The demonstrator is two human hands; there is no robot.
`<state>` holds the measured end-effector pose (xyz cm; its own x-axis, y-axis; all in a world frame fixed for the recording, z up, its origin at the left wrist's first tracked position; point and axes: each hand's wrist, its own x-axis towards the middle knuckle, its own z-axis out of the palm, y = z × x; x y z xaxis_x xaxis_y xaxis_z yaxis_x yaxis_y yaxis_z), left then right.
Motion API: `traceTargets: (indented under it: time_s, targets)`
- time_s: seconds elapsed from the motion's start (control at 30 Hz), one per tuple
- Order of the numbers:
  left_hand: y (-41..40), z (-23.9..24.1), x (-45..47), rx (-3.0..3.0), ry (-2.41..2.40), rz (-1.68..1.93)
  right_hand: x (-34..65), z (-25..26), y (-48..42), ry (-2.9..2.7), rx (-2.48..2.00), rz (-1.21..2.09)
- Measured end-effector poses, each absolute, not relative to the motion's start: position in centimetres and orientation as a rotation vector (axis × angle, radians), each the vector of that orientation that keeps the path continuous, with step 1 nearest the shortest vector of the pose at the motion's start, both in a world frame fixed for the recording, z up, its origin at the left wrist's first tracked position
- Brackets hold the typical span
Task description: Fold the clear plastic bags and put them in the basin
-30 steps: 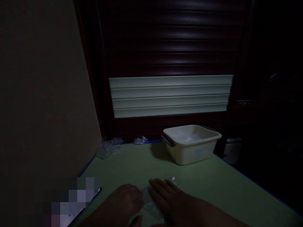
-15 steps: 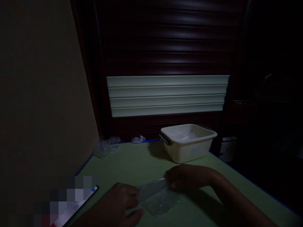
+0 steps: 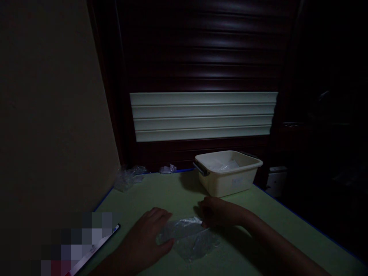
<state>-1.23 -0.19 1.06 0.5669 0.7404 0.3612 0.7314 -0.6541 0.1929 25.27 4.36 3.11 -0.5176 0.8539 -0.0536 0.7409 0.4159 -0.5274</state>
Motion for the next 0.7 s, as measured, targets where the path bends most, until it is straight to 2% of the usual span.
traceTargets:
  time_s: [0.27,0.7]
  targets:
    - [0.8,-0.6,-1.0,2.462,1.28,0.824,25.3,3.0,4.5,-2.352,-1.233,0.871]
    - [1.2,0.2,-0.7,2.218,1.337,0.761,25.7,4.2,4.3,-2.176,-0.952,1.107]
